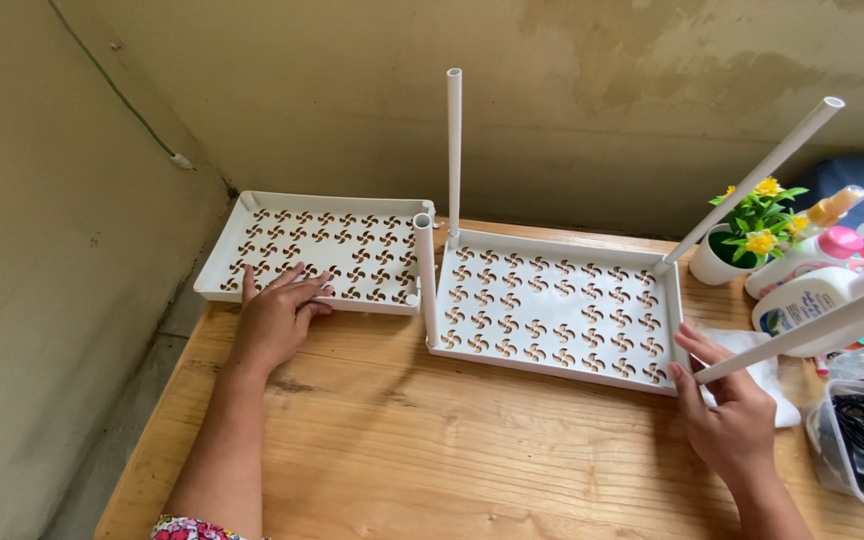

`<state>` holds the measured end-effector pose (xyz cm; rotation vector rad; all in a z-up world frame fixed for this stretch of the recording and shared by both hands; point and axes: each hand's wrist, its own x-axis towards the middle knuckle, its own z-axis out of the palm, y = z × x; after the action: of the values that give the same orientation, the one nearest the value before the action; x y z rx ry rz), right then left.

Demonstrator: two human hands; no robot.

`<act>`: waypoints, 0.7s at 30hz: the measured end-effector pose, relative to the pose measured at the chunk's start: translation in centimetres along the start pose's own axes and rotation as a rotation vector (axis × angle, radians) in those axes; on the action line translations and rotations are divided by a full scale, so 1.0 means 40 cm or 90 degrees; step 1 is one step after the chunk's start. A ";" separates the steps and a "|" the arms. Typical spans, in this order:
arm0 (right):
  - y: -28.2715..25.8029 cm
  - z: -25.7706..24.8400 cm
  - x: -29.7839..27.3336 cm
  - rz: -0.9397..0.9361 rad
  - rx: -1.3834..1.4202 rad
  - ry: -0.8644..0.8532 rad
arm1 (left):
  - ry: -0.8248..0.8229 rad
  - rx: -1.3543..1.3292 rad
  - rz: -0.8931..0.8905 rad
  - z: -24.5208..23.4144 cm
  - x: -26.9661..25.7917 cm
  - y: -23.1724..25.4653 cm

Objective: The recorder cleans plastic storage rack components with a cloth and then assembles the two-tier rack on a wooden table.

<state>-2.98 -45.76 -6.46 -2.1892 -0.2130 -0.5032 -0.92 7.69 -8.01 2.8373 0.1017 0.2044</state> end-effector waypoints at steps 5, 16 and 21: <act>-0.002 0.007 0.002 0.011 -0.003 0.001 | 0.053 -0.004 0.021 -0.035 0.026 -0.004; -0.011 0.021 -0.003 -0.007 0.020 -0.007 | 0.173 -0.232 0.041 -0.239 0.096 0.036; -0.016 0.032 -0.004 -0.031 0.032 -0.010 | 0.236 -0.196 0.020 -0.350 0.109 0.110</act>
<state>-2.99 -44.35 -6.76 -2.1432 -0.2849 -0.5020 1.49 7.89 7.12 2.4671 0.0942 0.6879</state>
